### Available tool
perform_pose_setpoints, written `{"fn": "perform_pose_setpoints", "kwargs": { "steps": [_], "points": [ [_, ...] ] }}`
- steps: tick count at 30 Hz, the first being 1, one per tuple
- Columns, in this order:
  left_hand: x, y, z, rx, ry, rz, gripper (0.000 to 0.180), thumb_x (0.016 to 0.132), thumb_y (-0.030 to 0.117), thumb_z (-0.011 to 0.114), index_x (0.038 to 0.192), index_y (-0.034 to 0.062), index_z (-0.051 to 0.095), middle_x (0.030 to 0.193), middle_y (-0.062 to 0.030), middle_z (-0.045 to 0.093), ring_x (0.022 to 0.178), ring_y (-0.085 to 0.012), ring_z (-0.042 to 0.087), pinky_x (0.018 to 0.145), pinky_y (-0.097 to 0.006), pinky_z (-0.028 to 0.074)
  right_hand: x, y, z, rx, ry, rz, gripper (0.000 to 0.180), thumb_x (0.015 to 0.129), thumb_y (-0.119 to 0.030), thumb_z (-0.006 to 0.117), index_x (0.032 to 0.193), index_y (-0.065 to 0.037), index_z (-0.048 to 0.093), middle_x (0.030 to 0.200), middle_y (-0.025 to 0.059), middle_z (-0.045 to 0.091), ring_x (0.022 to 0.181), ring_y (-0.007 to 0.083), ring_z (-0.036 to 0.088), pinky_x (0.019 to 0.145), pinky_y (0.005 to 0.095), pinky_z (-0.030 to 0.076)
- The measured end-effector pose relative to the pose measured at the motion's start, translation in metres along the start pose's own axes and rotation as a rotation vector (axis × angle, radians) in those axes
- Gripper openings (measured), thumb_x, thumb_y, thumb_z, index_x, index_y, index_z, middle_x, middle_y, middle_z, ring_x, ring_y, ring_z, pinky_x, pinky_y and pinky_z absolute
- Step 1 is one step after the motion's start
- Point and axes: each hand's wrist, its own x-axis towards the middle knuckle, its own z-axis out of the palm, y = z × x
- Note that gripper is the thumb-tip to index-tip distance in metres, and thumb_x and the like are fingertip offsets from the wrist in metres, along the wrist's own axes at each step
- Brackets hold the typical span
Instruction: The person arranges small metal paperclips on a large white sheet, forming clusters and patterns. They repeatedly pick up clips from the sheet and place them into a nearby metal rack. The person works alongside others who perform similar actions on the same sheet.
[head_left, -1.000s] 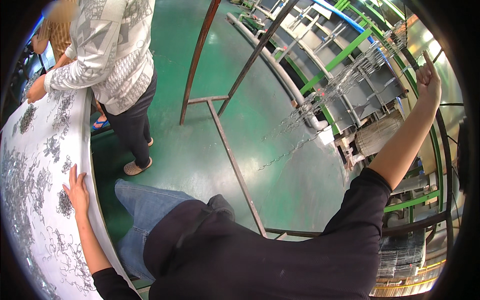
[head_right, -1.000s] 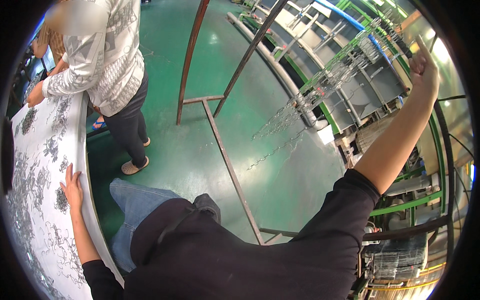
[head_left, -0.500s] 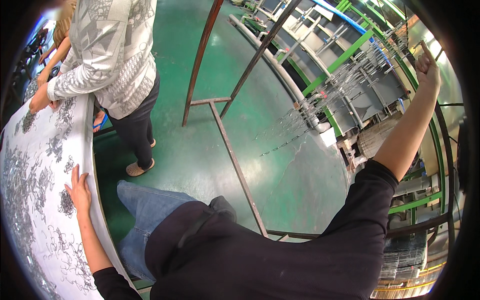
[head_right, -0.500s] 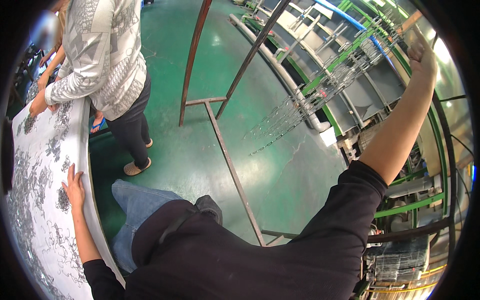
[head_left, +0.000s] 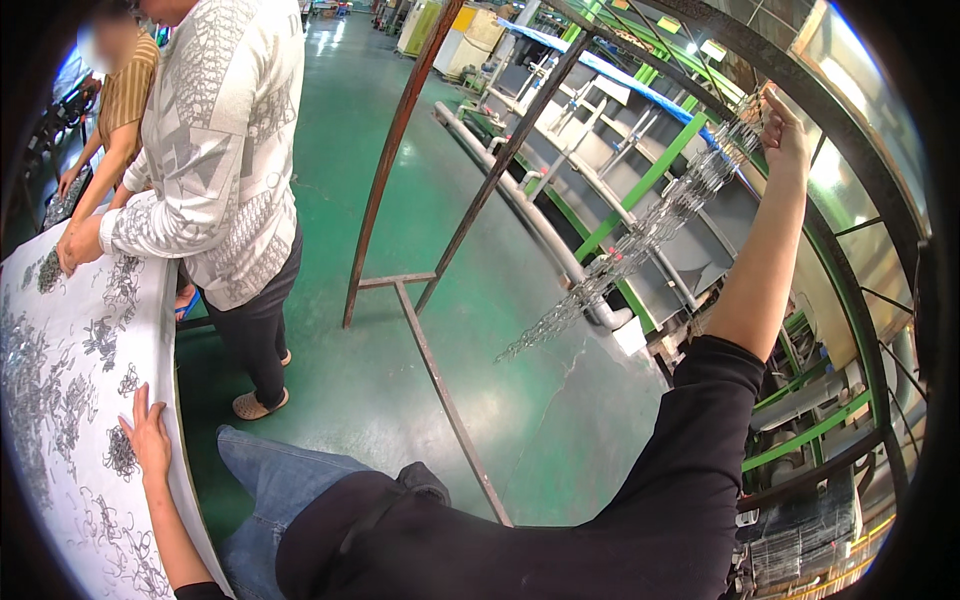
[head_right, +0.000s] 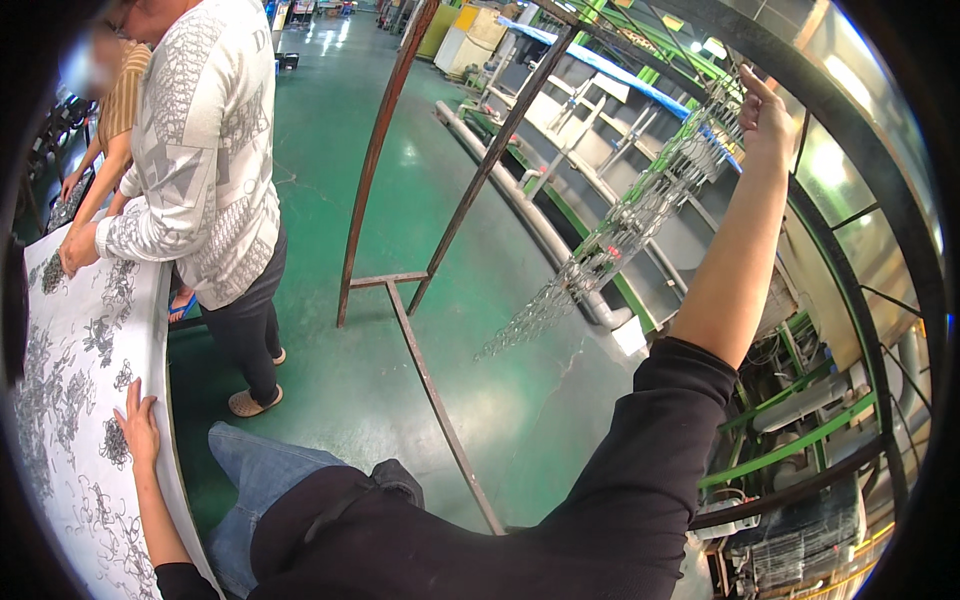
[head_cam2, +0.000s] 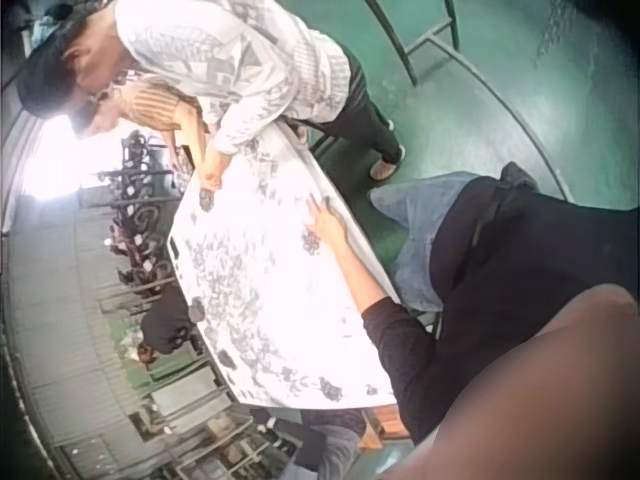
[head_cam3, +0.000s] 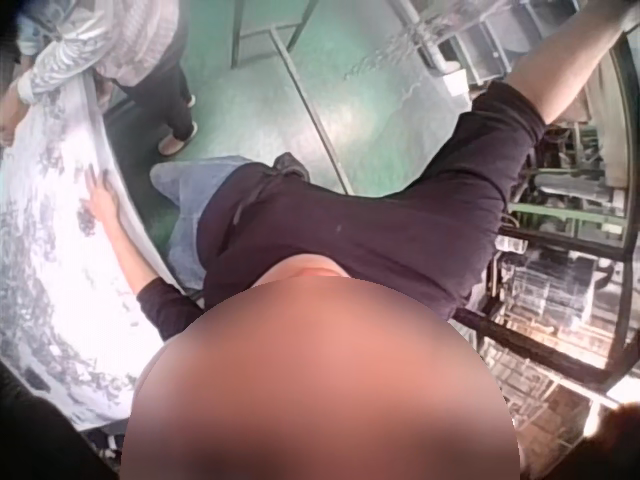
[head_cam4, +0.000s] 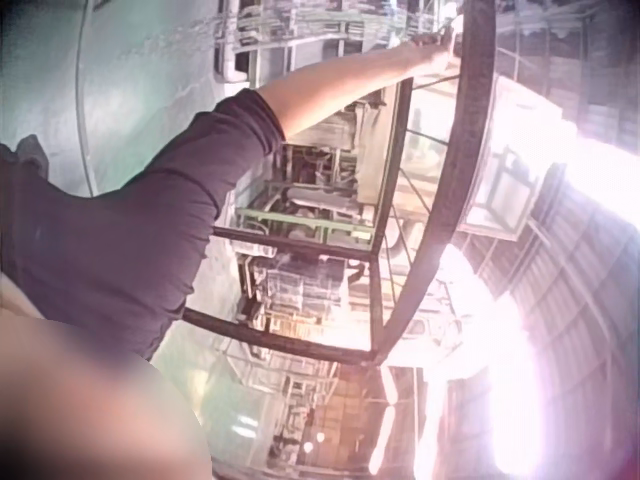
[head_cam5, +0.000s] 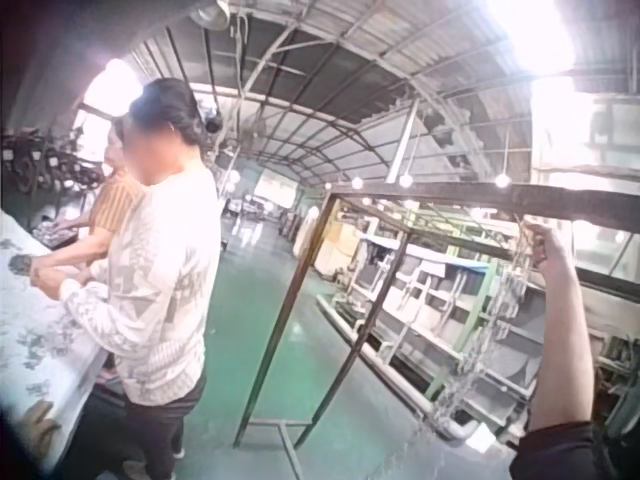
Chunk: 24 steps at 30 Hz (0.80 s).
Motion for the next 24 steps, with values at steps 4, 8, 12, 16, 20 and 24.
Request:
{"fn": "perform_pose_setpoints", "kwargs": {
  "steps": [4,8,12,16,20,24],
  "points": [
    [0.000,-0.001,0.001,0.015,0.000,0.001,0.019,0.089,0.001,0.050,0.100,0.0077,0.064,0.147,-0.0050,0.038,0.139,-0.0244,0.031,0.111,-0.063,0.013,0.006,0.005,0.012,-0.057,0.019,0.028,0.011,0.077,-0.006,0.076,0.082,-0.002,0.066,0.059,-0.0034,0.045,0.040,0.0044,0.032,0.036,0.0203,0.019],
    [-0.001,-0.001,0.002,-0.002,0.011,0.006,0.019,0.089,0.001,0.050,0.099,0.0079,0.064,0.147,-0.0048,0.038,0.139,-0.0240,0.031,0.111,-0.063,0.013,0.008,0.006,0.016,-0.109,0.019,0.033,0.012,0.077,-0.007,0.076,0.081,-0.002,0.067,0.060,-0.0028,0.047,0.041,0.0040,0.034,0.037,0.0198,0.021],
    [-0.002,0.001,0.003,-0.017,0.015,0.012,0.020,0.088,0.001,0.050,0.099,0.0087,0.064,0.146,-0.0046,0.039,0.138,-0.0236,0.032,0.111,-0.062,0.013,0.012,0.007,0.012,-0.104,-0.002,0.055,0.014,0.075,-0.006,0.078,0.081,-0.001,0.067,0.061,-0.0021,0.048,0.041,0.0038,0.034,0.037,0.0196,0.021],
    [-0.003,0.001,0.004,0.023,0.022,0.017,0.021,0.088,0.001,0.050,0.101,0.0095,0.064,0.147,-0.0041,0.039,0.138,-0.0235,0.032,0.110,-0.063,0.014,0.019,0.010,0.010,-0.140,-0.008,0.008,0.018,0.073,-0.007,0.079,0.085,0.000,0.066,0.061,-0.0011,0.049,0.041,0.0040,0.034,0.036,0.0197,0.020],
    [-0.003,-0.003,0.010,0.043,0.011,0.018,0.021,0.088,0.002,0.050,0.102,0.0111,0.064,0.147,-0.0019,0.038,0.139,-0.0222,0.030,0.109,-0.065,0.014,0.025,0.017,0.014,-0.131,0.067,0.031,0.024,0.087,-0.014,0.066,0.108,-0.002,0.065,0.062,-0.0065,0.036,0.043,0.0042,0.027,0.035,0.0204,0.017],
    [-0.003,-0.009,0.017,0.043,-0.002,0.029,0.025,0.089,0.002,0.049,0.106,0.0127,0.064,0.148,-0.0003,0.037,0.140,-0.0212,0.030,0.108,-0.066,0.016,0.038,0.027,0.005,-0.072,0.065,0.062,0.031,0.088,-0.014,0.065,0.116,-0.002,0.061,0.064,-0.0058,0.038,0.044,0.0036,0.028,0.036,0.0193,0.018]
  ]
}}
